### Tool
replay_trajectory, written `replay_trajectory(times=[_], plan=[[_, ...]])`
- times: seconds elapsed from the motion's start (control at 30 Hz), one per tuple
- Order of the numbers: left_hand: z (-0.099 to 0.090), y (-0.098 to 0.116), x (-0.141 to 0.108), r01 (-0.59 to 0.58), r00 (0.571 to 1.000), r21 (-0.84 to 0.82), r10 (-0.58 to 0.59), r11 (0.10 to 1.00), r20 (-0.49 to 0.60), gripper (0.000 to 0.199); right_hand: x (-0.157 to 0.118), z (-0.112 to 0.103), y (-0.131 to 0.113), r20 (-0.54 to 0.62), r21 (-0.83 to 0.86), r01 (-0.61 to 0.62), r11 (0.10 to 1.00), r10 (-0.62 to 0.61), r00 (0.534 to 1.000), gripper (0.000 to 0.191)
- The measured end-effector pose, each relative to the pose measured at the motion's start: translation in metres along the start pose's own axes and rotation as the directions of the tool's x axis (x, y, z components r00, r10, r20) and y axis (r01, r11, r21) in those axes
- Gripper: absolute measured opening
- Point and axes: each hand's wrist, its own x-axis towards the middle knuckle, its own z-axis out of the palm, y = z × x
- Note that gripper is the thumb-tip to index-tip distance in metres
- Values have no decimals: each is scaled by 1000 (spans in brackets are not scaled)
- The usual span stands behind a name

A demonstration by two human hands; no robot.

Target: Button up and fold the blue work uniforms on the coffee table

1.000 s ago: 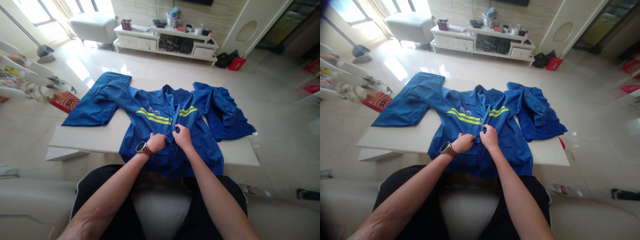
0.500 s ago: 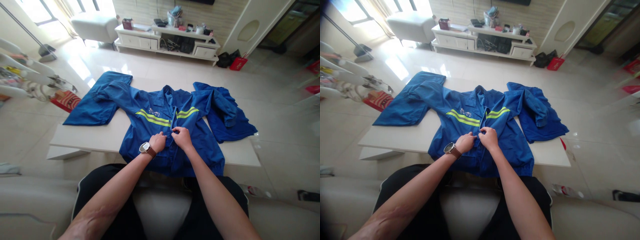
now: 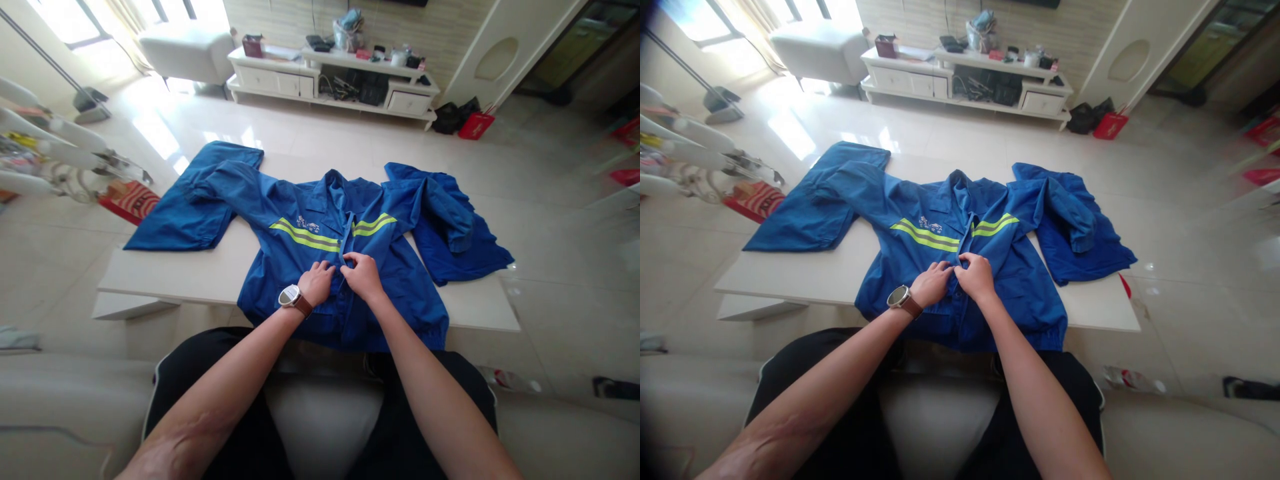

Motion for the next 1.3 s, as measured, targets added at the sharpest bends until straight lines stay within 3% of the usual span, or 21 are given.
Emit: replay_trajectory(times=[0.07,0.17,0.3,0.7,0.87,1.07,1.2,1.3], plan=[[1,-2,0,-7,1000,-6,7,1000,21,54,0,0,0,-11,23,-5,1000,5,1000,36],[1,-4,1,-16,998,-5,16,1000,55,43,1,1,0,-24,53,-47,997,49,999,37],[-1,-2,0,-14,1000,20,14,1000,11,33,2,1,1,-20,67,-66,996,68,997,35],[3,8,5,22,999,-63,-25,998,-40,34,1,0,3,25,14,-40,999,40,999,30],[9,6,18,60,995,-164,-72,985,-67,30,6,2,13,46,230,-131,964,123,991,34],[18,1,34,64,989,-339,-106,939,-105,9,9,-3,12,71,572,-241,784,245,967,40],[6,3,37,86,964,-446,-186,891,-187,5,7,-10,7,68,619,-284,733,310,948,39],[-11,5,34,35,942,-555,-213,831,-259,5,6,-13,5,69,632,-269,727,293,954,37]])
